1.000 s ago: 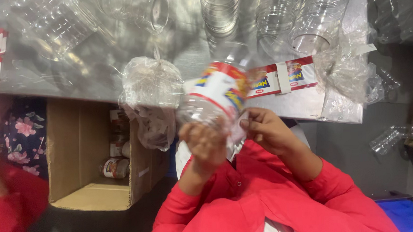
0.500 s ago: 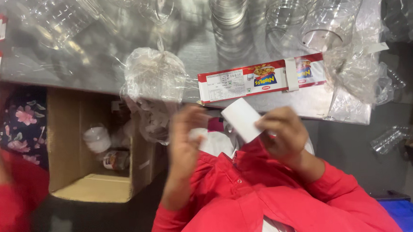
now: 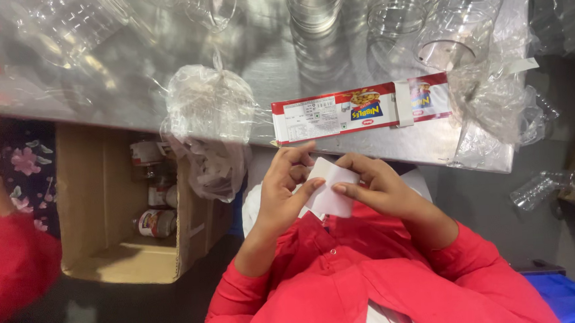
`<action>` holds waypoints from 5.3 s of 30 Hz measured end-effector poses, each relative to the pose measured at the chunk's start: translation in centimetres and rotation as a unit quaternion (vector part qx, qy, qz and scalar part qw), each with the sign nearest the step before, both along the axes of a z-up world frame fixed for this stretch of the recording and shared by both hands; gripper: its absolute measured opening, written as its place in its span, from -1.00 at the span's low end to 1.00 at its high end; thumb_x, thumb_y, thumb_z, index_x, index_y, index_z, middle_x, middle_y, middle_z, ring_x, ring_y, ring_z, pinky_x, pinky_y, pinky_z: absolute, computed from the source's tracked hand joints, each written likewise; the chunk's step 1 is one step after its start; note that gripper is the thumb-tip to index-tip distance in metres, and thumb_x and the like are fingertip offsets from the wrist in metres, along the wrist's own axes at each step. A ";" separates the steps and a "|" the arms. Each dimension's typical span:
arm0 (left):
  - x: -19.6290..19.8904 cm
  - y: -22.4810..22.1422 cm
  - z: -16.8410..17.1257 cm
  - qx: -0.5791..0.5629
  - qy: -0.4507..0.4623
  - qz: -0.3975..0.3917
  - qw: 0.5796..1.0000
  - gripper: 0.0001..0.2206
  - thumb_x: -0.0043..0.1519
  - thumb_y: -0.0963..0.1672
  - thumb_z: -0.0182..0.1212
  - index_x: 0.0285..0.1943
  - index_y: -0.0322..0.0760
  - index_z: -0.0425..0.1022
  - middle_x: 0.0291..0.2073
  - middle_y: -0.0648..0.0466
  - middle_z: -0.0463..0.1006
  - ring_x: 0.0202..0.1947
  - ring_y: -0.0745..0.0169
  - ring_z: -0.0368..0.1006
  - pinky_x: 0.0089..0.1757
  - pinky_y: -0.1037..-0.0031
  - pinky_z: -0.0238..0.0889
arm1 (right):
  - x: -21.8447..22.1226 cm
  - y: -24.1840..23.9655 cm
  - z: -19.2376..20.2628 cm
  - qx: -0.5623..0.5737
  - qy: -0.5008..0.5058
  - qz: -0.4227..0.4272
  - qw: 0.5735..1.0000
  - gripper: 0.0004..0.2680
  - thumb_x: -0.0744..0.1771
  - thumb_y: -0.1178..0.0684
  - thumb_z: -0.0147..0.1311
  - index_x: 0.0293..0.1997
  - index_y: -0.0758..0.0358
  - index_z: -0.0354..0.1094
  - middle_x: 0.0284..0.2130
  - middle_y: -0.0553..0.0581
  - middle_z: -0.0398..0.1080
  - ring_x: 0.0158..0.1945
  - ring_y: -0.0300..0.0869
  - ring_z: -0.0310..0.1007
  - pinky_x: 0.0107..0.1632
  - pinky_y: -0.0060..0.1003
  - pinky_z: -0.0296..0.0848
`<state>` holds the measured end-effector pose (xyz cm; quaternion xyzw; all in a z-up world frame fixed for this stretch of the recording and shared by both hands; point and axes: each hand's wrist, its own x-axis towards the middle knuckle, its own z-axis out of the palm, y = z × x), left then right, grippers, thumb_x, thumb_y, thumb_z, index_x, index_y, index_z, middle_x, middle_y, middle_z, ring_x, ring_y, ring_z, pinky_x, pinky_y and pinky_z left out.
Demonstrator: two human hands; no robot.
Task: The person applies labels to plastic containers by hand, removing the adhesive backing and pressing the label onto the side of each jar.
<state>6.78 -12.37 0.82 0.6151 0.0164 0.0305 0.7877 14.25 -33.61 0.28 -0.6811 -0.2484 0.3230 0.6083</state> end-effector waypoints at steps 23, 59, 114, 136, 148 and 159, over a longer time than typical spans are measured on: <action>-0.1 -2.5 -2.8 -0.001 0.015 -0.039 0.999 -0.41 -0.05 -0.28 0.46 0.19 -0.33 0.32 -0.02 0.06 0.50 0.02 0.23 0.44 0.02 0.35 0.36 | -2.5 -1.8 -0.7 0.263 0.076 -0.241 0.931 -0.92 0.41 0.27 0.01 -0.02 0.31 0.38 -0.11 0.20 0.50 -0.03 -0.16 0.50 0.08 -0.20 0.50; -0.1 -1.4 -4.8 -0.035 -0.092 0.063 0.993 -0.94 0.30 -0.27 0.20 -0.12 -0.36 0.55 -0.17 0.05 0.58 -0.14 0.28 0.53 -0.11 0.46 0.40 | -1.5 -1.7 -2.1 0.012 -0.177 -0.093 0.980 -0.79 0.26 0.34 0.15 -0.03 0.35 0.47 -0.14 0.16 0.53 0.09 -0.14 0.46 0.20 -0.26 0.38; 20.2 6.2 -4.1 0.420 -0.125 0.130 0.889 -0.28 0.06 -0.10 0.63 0.36 -0.41 0.32 0.09 -0.11 0.49 0.15 -0.05 0.40 0.15 0.22 0.27 | 1.3 -9.9 2.8 0.077 -0.208 -0.133 0.966 -0.83 0.28 0.35 0.11 -0.06 0.37 0.36 -0.06 0.28 0.40 -0.03 -0.05 0.54 -0.09 -0.13 0.57; 5.6 7.0 1.8 0.065 -0.225 -0.214 0.948 0.03 0.14 -0.13 0.53 0.67 -0.02 -0.27 0.48 -0.11 0.28 0.46 0.01 0.24 0.39 0.17 0.12 | 1.2 -13.8 0.4 0.368 -0.021 -0.397 0.841 -0.87 0.45 0.14 0.13 0.10 0.29 0.42 -0.44 0.08 0.30 -0.38 -0.27 0.25 -0.26 -0.36 0.19; 3.4 5.2 -3.9 -0.028 -0.031 -0.434 0.900 -0.29 0.42 0.11 0.07 0.59 -0.47 0.15 0.44 -0.11 0.39 0.45 0.15 0.29 0.40 0.36 0.12 | 0.9 -3.4 7.4 -0.025 -0.166 0.054 0.984 -0.82 0.23 0.21 0.31 -0.13 0.25 0.58 -0.35 0.09 0.54 -0.33 -0.20 0.55 -0.28 -0.36 0.45; 5.1 5.3 -2.2 0.109 -0.068 -0.491 0.861 -0.12 0.10 -0.01 0.44 0.56 -0.51 0.09 0.32 -0.16 0.45 0.32 0.09 0.39 0.26 0.34 0.25 | 2.3 -3.0 7.5 -0.082 -0.173 0.063 0.979 -0.86 0.21 0.22 0.29 -0.20 0.25 0.56 -0.37 0.07 0.55 -0.31 -0.20 0.60 -0.26 -0.33 0.49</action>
